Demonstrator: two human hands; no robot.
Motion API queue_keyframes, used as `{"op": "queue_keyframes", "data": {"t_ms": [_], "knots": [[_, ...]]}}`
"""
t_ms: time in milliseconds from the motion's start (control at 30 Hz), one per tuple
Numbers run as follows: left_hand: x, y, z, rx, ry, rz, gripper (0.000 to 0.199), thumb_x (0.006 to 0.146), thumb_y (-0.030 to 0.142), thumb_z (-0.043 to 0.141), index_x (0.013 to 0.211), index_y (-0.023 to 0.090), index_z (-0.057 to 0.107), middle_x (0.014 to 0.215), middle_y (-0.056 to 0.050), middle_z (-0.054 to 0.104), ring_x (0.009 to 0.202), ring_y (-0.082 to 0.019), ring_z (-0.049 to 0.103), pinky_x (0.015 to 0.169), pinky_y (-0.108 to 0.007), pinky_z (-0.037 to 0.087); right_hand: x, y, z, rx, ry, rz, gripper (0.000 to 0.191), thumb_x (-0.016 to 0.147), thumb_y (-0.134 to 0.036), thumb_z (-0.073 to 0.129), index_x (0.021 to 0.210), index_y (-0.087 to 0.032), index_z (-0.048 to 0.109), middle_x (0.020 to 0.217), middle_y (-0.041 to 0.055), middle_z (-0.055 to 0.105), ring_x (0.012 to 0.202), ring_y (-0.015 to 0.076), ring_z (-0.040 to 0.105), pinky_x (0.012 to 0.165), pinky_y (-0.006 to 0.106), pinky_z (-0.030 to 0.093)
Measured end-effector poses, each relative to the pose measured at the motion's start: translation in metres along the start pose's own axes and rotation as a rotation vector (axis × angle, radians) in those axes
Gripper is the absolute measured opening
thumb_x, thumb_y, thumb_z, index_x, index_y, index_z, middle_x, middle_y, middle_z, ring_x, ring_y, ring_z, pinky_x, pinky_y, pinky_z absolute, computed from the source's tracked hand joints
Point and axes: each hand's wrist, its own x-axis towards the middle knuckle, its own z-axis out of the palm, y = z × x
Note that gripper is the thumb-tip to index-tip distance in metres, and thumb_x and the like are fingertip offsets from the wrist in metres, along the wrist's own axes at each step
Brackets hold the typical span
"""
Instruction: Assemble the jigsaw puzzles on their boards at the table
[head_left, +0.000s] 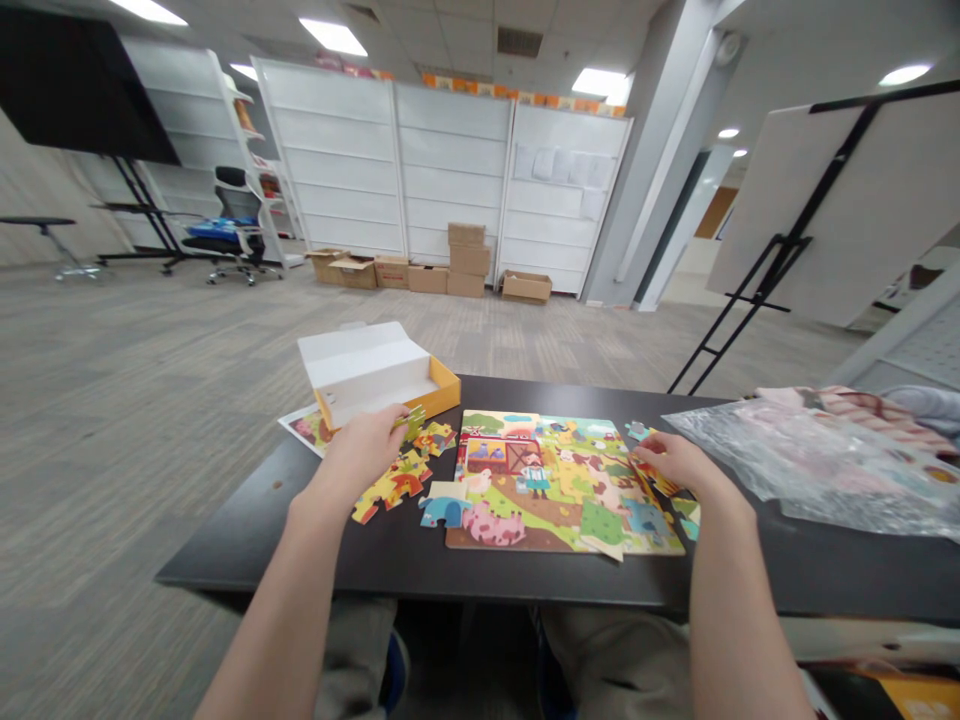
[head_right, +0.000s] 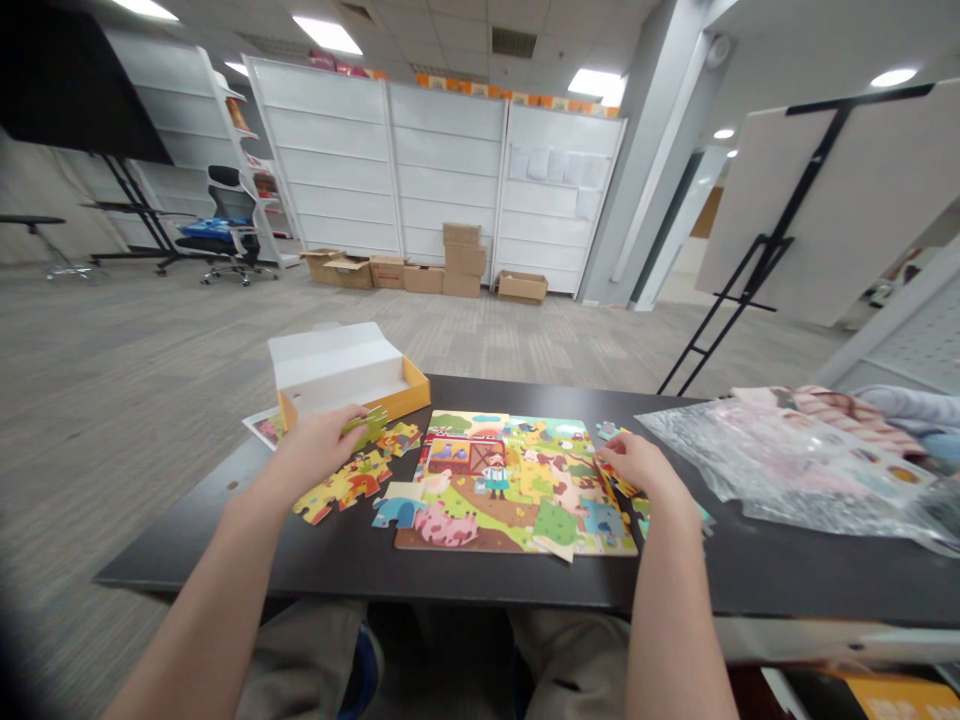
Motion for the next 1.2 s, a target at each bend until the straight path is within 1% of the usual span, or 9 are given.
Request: {"op": "queue_keyframes", "data": {"t_ms": [100, 267, 367, 500, 633, 800, 967, 1100, 1200], "knots": [[-0.002, 0.001, -0.001, -0.044, -0.030, 0.059, 0.035, 0.094, 0.030, 0.045, 0.120, 0.020, 0.066, 0.115, -0.010, 0.076, 0.106, -0.028, 0.071, 0.089, -0.036, 0.052, -0.001, -0.001, -0.001, 0.030, 0.002, 0.007, 0.023, 0.080, -0.040, 0.067, 0.087, -0.019, 0.074, 0.098, 0.0101, 0.078, 0.086, 0.0252, 0.074, 0.072, 0.030, 0.053], [-0.001, -0.001, 0.001, -0.216, -0.116, 0.132, 0.030, 0.087, 0.032, 0.055, 0.112, 0.022, 0.067, 0.110, -0.004, 0.078, 0.094, -0.021, 0.074, 0.082, -0.027, 0.054, -0.004, -0.002, -0.003, 0.070, 0.002, 0.009, 0.030, 0.070, -0.040, 0.077, 0.091, -0.019, 0.072, 0.099, 0.0110, 0.078, 0.087, 0.0272, 0.074, 0.074, 0.032, 0.056], [0.000, 0.002, 0.004, -0.174, -0.105, 0.115, 0.027, 0.087, 0.031, 0.055, 0.109, 0.023, 0.068, 0.106, -0.003, 0.078, 0.094, -0.022, 0.074, 0.080, -0.028, 0.054, -0.004, -0.003, -0.004, 0.082, -0.011, 0.014, 0.031, 0.069, -0.037, 0.079, 0.093, -0.018, 0.072, 0.101, 0.0118, 0.078, 0.090, 0.0280, 0.074, 0.075, 0.033, 0.056], [0.003, 0.010, 0.008, -0.157, -0.120, 0.112, 0.028, 0.086, 0.031, 0.057, 0.109, 0.021, 0.069, 0.109, -0.006, 0.077, 0.101, -0.024, 0.072, 0.085, -0.030, 0.054, -0.003, -0.003, -0.004, 0.073, -0.016, -0.007, 0.029, 0.069, -0.037, 0.079, 0.092, -0.019, 0.073, 0.100, 0.0113, 0.078, 0.089, 0.0281, 0.075, 0.076, 0.034, 0.056], [0.002, 0.010, 0.006, -0.164, -0.171, 0.157, 0.041, 0.081, 0.034, 0.064, 0.117, 0.017, 0.068, 0.121, -0.010, 0.074, 0.109, -0.027, 0.070, 0.095, -0.032, 0.052, -0.002, -0.002, -0.003, 0.056, -0.018, -0.005, 0.030, 0.071, -0.037, 0.077, 0.094, -0.019, 0.073, 0.101, 0.0118, 0.078, 0.090, 0.0279, 0.074, 0.079, 0.034, 0.056], [-0.009, 0.000, -0.005, -0.132, -0.257, 0.099, 0.057, 0.073, 0.043, 0.071, 0.124, 0.017, 0.064, 0.123, -0.011, 0.072, 0.113, -0.029, 0.068, 0.095, -0.033, 0.052, -0.002, -0.002, -0.001, 0.063, -0.011, 0.003, 0.030, 0.070, -0.036, 0.078, 0.094, -0.018, 0.073, 0.101, 0.0115, 0.078, 0.091, 0.0279, 0.074, 0.078, 0.033, 0.056], [-0.018, -0.001, -0.008, 0.013, -0.379, 0.023, 0.066, 0.062, 0.034, 0.078, 0.125, 0.018, 0.063, 0.124, -0.013, 0.071, 0.113, -0.031, 0.067, 0.092, -0.035, 0.052, -0.003, -0.004, -0.002, 0.059, -0.016, 0.008, 0.031, 0.069, -0.037, 0.078, 0.093, -0.019, 0.073, 0.101, 0.0105, 0.078, 0.090, 0.0274, 0.074, 0.076, 0.033, 0.055], [-0.018, -0.002, -0.005, 0.026, -0.361, 0.039, 0.062, 0.065, 0.037, 0.074, 0.123, 0.018, 0.062, 0.118, -0.013, 0.072, 0.106, -0.032, 0.069, 0.084, -0.036, 0.053, -0.004, -0.005, -0.003, 0.056, -0.011, 0.008, 0.030, 0.070, -0.038, 0.079, 0.092, -0.019, 0.073, 0.101, 0.0103, 0.078, 0.090, 0.0276, 0.074, 0.074, 0.033, 0.055], [-0.015, -0.007, -0.004, -0.055, -0.311, 0.062, 0.058, 0.066, 0.033, 0.070, 0.122, 0.019, 0.062, 0.117, -0.011, 0.073, 0.107, -0.029, 0.069, 0.087, -0.034, 0.053, -0.004, -0.005, -0.003, 0.050, -0.008, 0.005, 0.029, 0.070, -0.039, 0.079, 0.091, -0.020, 0.073, 0.100, 0.0099, 0.078, 0.088, 0.0273, 0.074, 0.073, 0.033, 0.055]]}}
